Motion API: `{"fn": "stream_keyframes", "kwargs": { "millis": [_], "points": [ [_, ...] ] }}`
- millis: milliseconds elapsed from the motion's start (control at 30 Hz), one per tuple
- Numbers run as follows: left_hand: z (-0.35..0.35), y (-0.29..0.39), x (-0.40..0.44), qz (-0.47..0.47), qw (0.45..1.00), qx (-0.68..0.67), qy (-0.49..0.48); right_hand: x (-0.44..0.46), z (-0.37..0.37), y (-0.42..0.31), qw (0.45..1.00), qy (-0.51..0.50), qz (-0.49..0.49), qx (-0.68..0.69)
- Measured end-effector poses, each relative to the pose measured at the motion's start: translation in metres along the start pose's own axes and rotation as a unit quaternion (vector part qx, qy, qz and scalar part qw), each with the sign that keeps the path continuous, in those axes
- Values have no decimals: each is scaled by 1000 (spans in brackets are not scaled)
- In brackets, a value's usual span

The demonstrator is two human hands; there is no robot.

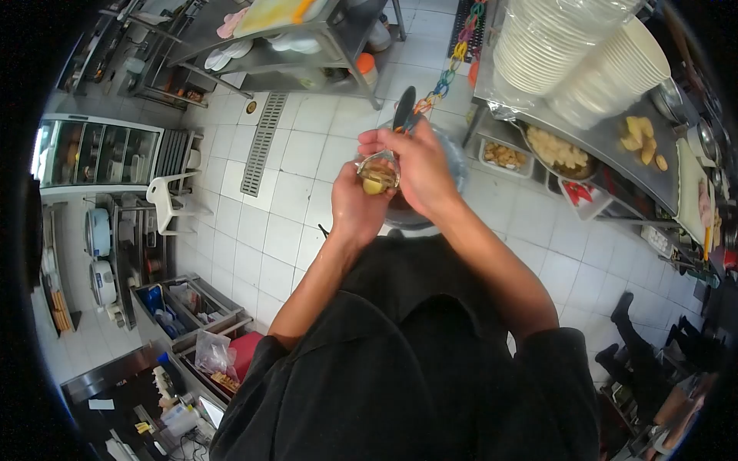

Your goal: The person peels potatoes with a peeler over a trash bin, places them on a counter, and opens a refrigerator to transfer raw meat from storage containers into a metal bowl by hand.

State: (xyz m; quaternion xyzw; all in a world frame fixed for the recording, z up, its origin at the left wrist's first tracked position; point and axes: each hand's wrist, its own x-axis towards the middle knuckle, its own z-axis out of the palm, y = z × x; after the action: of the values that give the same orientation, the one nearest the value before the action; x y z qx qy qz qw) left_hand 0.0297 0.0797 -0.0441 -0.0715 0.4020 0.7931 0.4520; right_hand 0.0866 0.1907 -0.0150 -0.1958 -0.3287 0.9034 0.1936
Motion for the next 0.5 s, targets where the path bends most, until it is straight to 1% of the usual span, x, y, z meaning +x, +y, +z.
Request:
{"fn": "stream_keyframes", "kwargs": {
  "millis": [67,200,300,400,500],
  "points": [
    [4,1,-2,2,1000,2,6,0,2,1,1000,0,-1,1],
    [17,5,-9,13,999,-10,52,-2,8,0,1000,-5,-4,-8],
    [24,9,-11,10,998,-8,67,2,11,1,999,-14,-48,-7],
    [23,6,-11,18,997,1,71,-1,12,-3,999,-43,-20,12],
    [20,5,-9,24,997,9,76,-1,9,2,999,-47,-22,8]
  ]
}}
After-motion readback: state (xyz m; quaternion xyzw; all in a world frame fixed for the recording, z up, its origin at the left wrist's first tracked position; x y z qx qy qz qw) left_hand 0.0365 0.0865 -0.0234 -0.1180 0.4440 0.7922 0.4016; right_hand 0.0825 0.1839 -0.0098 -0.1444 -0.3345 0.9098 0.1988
